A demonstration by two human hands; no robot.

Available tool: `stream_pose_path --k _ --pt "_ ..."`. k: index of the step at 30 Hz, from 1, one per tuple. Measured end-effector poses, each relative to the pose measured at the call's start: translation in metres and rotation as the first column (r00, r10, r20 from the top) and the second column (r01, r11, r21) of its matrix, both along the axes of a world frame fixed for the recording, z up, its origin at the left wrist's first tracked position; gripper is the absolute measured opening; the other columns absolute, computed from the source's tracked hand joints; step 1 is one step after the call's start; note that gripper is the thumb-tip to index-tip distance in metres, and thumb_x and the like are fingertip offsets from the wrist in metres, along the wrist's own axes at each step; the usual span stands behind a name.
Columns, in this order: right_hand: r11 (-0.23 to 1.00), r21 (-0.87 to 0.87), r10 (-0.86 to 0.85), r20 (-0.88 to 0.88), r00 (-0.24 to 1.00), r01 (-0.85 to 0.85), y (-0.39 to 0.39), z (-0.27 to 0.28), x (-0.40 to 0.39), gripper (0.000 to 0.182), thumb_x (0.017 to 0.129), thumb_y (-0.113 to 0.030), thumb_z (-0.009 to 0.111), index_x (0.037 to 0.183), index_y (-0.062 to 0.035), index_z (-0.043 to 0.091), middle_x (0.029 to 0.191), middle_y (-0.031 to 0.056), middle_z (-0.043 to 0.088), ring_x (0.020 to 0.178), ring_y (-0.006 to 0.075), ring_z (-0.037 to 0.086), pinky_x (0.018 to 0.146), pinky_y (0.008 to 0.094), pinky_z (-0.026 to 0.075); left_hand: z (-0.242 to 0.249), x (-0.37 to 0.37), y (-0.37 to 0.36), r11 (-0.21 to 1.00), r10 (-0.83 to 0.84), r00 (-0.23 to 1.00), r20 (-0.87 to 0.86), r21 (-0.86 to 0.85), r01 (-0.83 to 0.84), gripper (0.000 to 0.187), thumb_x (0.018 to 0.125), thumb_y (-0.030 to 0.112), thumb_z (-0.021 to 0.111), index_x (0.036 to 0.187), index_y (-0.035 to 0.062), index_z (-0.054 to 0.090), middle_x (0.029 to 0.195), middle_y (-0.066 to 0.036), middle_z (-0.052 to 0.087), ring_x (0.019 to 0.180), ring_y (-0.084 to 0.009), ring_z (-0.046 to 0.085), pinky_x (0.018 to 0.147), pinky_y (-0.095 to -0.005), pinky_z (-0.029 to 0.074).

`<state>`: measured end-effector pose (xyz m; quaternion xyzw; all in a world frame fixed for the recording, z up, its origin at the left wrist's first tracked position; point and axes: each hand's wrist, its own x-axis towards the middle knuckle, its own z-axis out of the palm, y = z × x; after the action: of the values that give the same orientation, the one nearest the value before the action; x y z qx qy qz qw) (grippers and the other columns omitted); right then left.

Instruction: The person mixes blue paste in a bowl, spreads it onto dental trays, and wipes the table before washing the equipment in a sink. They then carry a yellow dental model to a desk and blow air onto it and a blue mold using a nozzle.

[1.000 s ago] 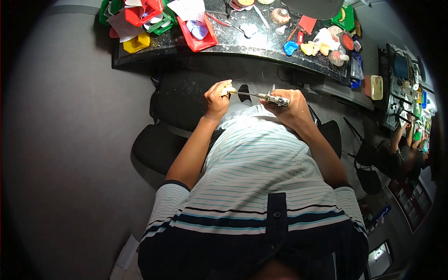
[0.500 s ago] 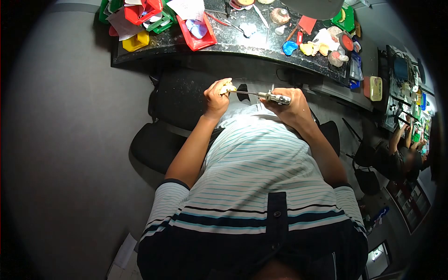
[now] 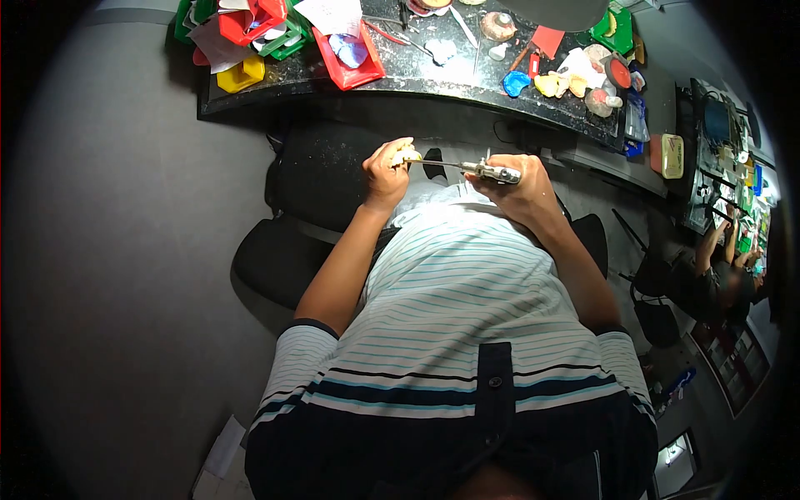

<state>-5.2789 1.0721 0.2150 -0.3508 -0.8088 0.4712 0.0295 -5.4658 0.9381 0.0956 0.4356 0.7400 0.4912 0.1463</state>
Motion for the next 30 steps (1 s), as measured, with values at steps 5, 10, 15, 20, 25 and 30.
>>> stream_pose_path --k 5,10,15,20,25,30 --pt "1.0 0.021 0.012 0.003 1.0 -0.012 0.0015 0.0013 -0.0011 0.027 0.078 -0.025 0.077 0.071 -0.0022 0.065 0.059 0.0097 0.06 0.047 0.0171 0.052 0.048 0.0288 0.042 -0.0013 -0.0003 -0.0009 1.0 -0.006 1.0 -0.007 -0.005 0.006 0.029 0.071 -0.013 0.06 0.095 0.0001 0.068 0.085 -0.013 0.069 0.078 -0.0239 0.069 0.071 -0.03 0.054" --pt "0.999 0.035 0.017 0.016 1.0 -0.018 0.0021 0.0025 -0.0023 0.029 0.078 -0.027 0.077 0.07 -0.0022 0.064 0.058 0.0102 0.059 0.046 0.017 0.052 0.048 0.0293 0.042 -0.002 -0.0006 -0.0008 1.0 -0.005 0.999 -0.035 -0.004 0.004 0.028 0.071 -0.012 0.061 0.095 0.0002 0.068 0.085 -0.013 0.069 0.078 -0.0245 0.069 0.071 -0.0302 0.054" --pt "1.0 0.007 0.017 0.014 1.0 -0.017 0.0028 0.0028 -0.0026 0.028 0.078 -0.027 0.077 0.071 -0.0025 0.065 0.058 0.0102 0.059 0.046 0.0168 0.051 0.048 0.0295 0.042 -0.0017 -0.0011 0.0001 1.0 -0.011 0.999 -0.031 0.015 0.012 0.026 0.071 -0.011 0.062 0.094 0.0002 0.068 0.086 -0.013 0.069 0.078 -0.0251 0.069 0.07 -0.0306 0.054" --pt "1.0 0.02 0.02 0.019 1.0 -0.02 0.0031 0.0025 -0.0037 0.029 0.078 -0.028 0.077 0.072 -0.0024 0.065 0.058 0.0097 0.06 0.047 0.0155 0.052 0.048 0.0292 0.042 0.0003 -0.0014 0.0002 1.0 -0.015 1.0 -0.025 0.005 0.015 0.025 0.072 -0.011 0.062 0.094 -0.0004 0.068 0.085 -0.013 0.069 0.078 -0.0252 0.069 0.071 -0.0306 0.054" --pt "1.0 0.009 0.017 0.064 0.998 -0.018 0.0026 0.0049 -0.0061 0.028 0.078 -0.028 0.076 0.073 -0.0025 0.066 0.059 0.0092 0.06 0.048 0.0144 0.052 0.048 0.0289 0.042 0.001 -0.0003 0.0004 0.999 -0.034 0.999 -0.039 0.006 0.034 0.024 0.072 -0.01 0.062 0.094 -0.001 0.067 0.085 -0.014 0.069 0.078 -0.0252 0.069 0.07 -0.0304 0.055" --pt "0.999 -0.029 0.016 0.036 0.999 -0.015 0.0012 0.0002 -0.0046 0.029 0.079 -0.029 0.075 0.073 -0.0023 0.066 0.061 0.0094 0.061 0.049 0.015 0.053 0.049 0.0289 0.043 0.0001 -0.0001 0.001 0.999 -0.043 0.999 -0.024 0.006 0.043 0.024 0.073 -0.01 0.062 0.094 -0.0013 0.067 0.084 -0.014 0.069 0.078 -0.0253 0.069 0.07 -0.0304 0.055"
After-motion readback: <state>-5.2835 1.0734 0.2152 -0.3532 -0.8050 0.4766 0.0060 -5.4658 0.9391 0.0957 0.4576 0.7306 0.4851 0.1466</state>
